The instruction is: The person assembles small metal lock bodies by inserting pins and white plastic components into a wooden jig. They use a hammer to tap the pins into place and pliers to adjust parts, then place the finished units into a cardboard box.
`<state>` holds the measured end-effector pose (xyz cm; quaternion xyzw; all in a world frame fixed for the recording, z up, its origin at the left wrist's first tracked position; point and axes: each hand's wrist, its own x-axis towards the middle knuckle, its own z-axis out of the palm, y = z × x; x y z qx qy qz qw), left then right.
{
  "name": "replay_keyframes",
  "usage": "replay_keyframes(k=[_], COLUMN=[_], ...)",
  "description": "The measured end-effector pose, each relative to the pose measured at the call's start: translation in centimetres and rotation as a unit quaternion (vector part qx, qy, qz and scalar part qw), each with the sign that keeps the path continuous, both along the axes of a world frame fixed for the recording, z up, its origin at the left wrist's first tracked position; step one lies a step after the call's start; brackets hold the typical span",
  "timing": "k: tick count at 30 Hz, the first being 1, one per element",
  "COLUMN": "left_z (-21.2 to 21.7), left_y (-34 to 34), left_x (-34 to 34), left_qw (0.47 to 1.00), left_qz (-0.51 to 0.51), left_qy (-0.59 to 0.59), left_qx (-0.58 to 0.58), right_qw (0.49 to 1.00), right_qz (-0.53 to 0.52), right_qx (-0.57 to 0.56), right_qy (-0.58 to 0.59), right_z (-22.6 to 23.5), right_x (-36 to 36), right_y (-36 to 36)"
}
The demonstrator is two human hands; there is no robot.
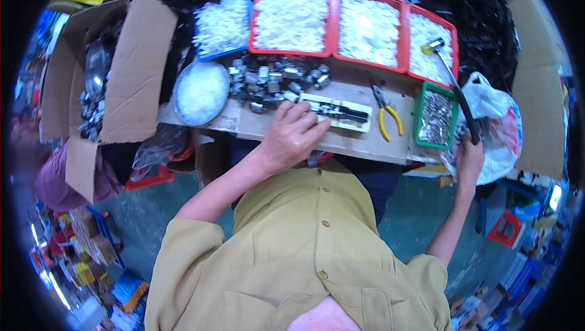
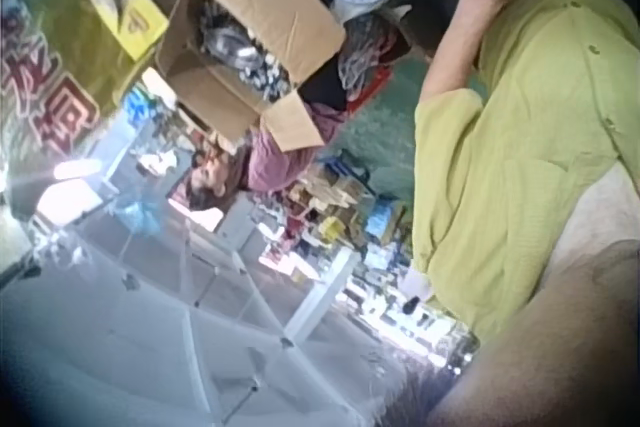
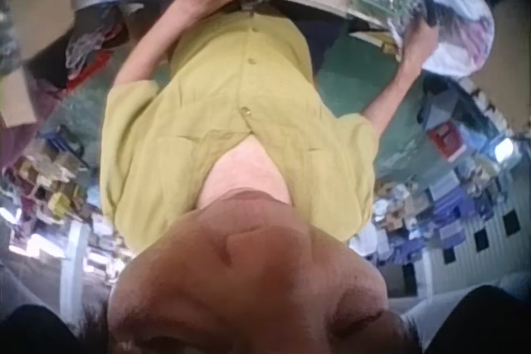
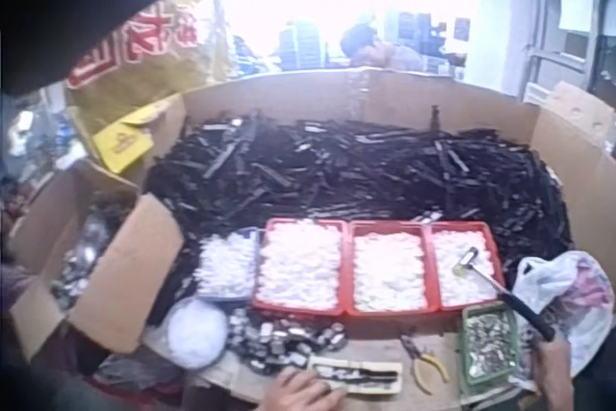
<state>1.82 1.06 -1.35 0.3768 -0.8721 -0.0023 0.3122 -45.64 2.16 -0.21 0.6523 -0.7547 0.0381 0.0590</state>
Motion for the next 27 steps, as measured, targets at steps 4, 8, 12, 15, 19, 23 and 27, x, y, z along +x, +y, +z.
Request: replay_keyframes(k=[4,8,12,15,19,23,27], left_z=[1.1,3.0,4.3,4.9,3.9,2.8,2.7], left_y=[-0.8,-3.6,-7.9,-11.5,-14.8,-16.8,-16.9], left_x=[0.9,2.9,6.6,9.4,11.8,11.3,9.2], left_qw=[0.999,0.995,0.984,0.970,0.962,0.969,0.975], left_qz=[0.031,0.087,0.158,0.224,0.258,0.243,0.210], left_qy=[0.017,0.032,0.067,0.057,0.041,0.040,0.070], left_qx=[0.002,-0.025,-0.050,-0.076,-0.075,-0.028,-0.019], right_qw=[0.999,0.989,0.978,0.930,0.833,0.814,0.818], right_qz=[0.038,0.039,-0.004,-0.057,-0.078,-0.088,-0.079], right_qx=[-0.028,-0.095,-0.120,-0.164,-0.225,-0.223,-0.226], right_qy=[0.006,-0.106,-0.173,-0.324,-0.499,-0.529,-0.523], right_z=[-0.5,-1.0,-1.5,-3.0,-4.0,-3.3,-3.2], right_x=[-1.2,-1.2,-3.1,-6.2,-8.3,-8.6,-8.0], right_y=[-0.7,-0.7,-0.3,0.3,0.3,0.2,0.3])
